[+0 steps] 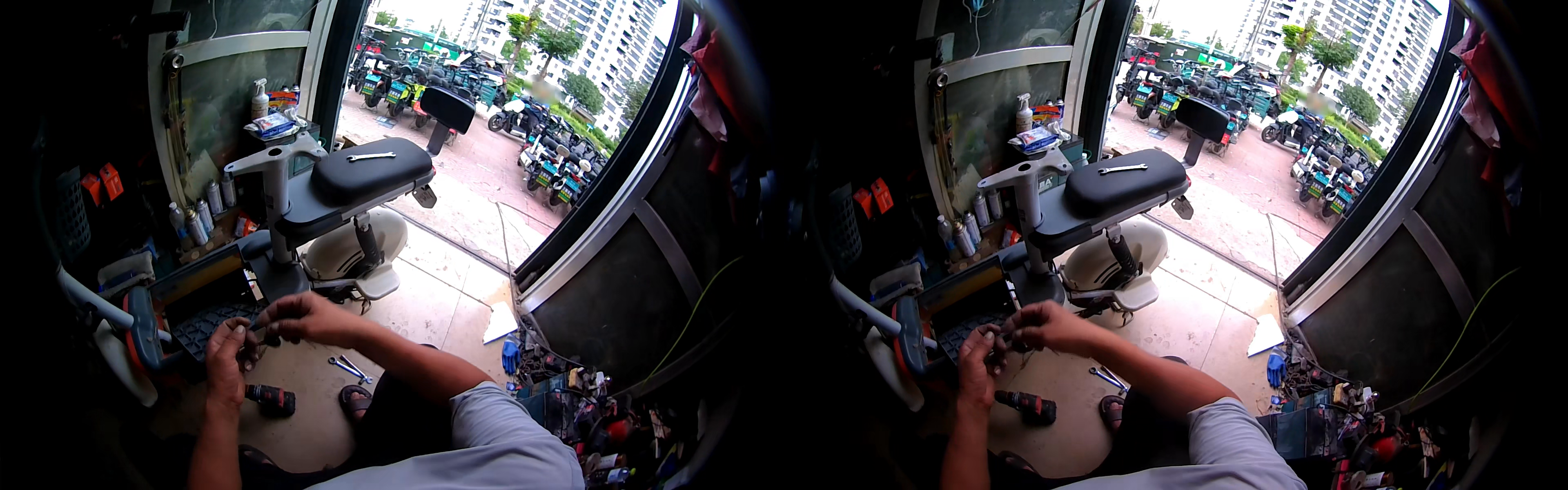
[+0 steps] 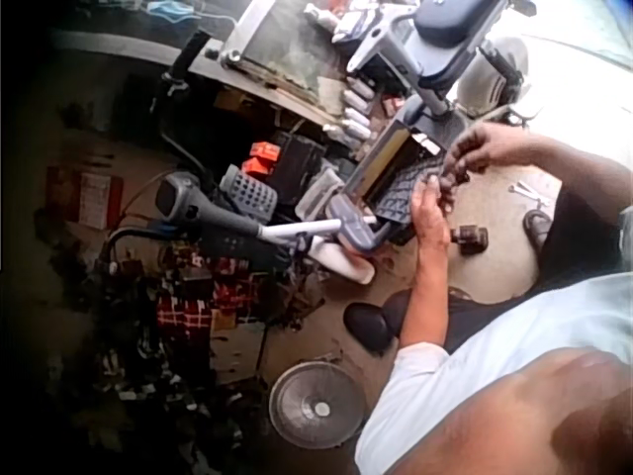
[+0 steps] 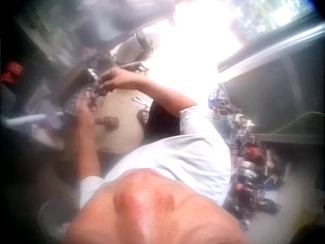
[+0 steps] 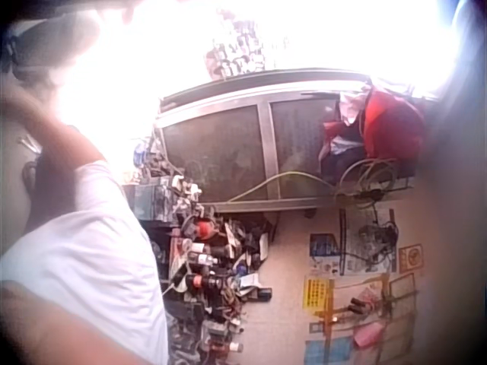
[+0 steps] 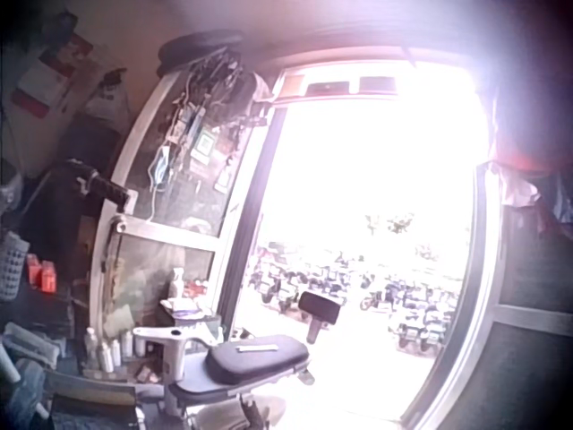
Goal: The person removes a seat from a scooter, handles the seat base, and uses a power drill to remove fasteners from the internal frame.
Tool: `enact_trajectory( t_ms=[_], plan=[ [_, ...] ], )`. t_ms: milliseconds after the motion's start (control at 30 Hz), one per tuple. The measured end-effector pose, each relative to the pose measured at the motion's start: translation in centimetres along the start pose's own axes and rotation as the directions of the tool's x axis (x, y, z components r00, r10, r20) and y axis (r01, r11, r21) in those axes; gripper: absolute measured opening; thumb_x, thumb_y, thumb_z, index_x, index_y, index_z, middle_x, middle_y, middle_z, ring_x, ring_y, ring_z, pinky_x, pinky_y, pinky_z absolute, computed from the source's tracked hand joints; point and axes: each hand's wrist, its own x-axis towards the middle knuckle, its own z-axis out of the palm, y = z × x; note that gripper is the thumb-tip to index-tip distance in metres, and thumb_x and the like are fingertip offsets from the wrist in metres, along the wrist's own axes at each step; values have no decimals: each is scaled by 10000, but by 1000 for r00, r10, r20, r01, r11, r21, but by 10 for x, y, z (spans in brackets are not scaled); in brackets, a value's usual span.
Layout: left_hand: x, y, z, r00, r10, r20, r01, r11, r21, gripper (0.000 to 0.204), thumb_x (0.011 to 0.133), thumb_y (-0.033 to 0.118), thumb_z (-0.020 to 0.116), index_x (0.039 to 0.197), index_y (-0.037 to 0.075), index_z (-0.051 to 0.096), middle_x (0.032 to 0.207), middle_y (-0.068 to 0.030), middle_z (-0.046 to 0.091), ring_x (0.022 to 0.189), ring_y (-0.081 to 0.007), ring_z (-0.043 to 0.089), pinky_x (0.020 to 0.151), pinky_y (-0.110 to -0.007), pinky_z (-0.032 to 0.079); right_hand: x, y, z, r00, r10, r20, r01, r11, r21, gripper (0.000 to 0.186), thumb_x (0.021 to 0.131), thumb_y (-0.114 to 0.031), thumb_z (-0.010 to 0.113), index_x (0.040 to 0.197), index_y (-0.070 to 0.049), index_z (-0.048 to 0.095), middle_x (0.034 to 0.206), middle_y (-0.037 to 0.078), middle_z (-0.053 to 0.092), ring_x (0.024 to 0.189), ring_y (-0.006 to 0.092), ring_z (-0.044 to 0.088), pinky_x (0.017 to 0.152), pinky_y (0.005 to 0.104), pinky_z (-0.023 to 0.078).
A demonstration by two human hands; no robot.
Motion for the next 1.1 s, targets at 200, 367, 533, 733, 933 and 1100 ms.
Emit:
enact_trajectory(
  t_ms=[200, 367, 533, 733, 933, 1100],
  plan=[
    [-7, 14, -6, 977, -90, 193, 39, 967, 252, 353, 948, 76, 546, 1272, 11, 669, 863, -28, 704, 599, -51, 549, 529, -190, 404, -3, 24, 34, 997, -75, -26, 72, 992, -101, 142, 1030, -110, 652, 1143, -30, 687, 913, -6, 672, 833, 78, 606, 725, 243, 494],
    [-5, 5, -10, 965, -29, 262, -41, 965, 259, 369, 943, 60, 569, 1299, 19, 660, 915, -35, 703, 662, -51, 567, 567, -200, 423, 5, 34, 38, 965, -215, -148, 194, 970, -145, 160, 1007, -37, 647, 1162, -3, 625, 957, 40, 684, 898, 130, 654, 787, 292, 546],
    [-9, -6, -7, 980, 44, 192, -116, 918, 379, 385, 961, 38, 603, 1343, 44, 653, 1041, -52, 735, 785, -63, 622, 644, -211, 471, 5, 38, 43, 923, -342, -174, 293, 922, -254, 175, 974, 6, 652, 1148, 10, 630, 1010, 87, 709, 937, 163, 702, 828, 322, 580],
    [-11, -7, -11, 972, -59, 229, -36, 921, 388, 296, 998, 205, 702, 1251, 51, 697, 982, -21, 726, 777, -62, 612, 681, -225, 479, -1, 37, 46, 919, -312, -239, 233, 922, -310, 217, 927, 32, 660, 1143, 16, 644, 1041, 104, 719, 944, 178, 724, 839, 330, 592],
    [-2, 0, -8, 980, -65, 190, -51, 836, 547, 207, 991, 153, 697, 1158, 34, 724, 933, -3, 709, 754, -54, 590, 650, -224, 467, 4, 40, 31, 938, -289, -193, 210, 914, -348, 220, 951, 2, 681, 1170, 0, 657, 1032, 89, 712, 941, 156, 709, 868, 315, 579],
    [2, 3, 2, 983, 25, 183, -120, 839, 531, 119, 945, 123, 726, 1032, 42, 718, 868, 10, 669, 723, -56, 588, 627, -229, 460, 0, 33, 21, 960, -176, -218, 104, 947, -304, 218, 972, -98, 731, 1159, 7, 695, 1030, 87, 746, 958, 136, 691, 889, 316, 565]
  ],
)
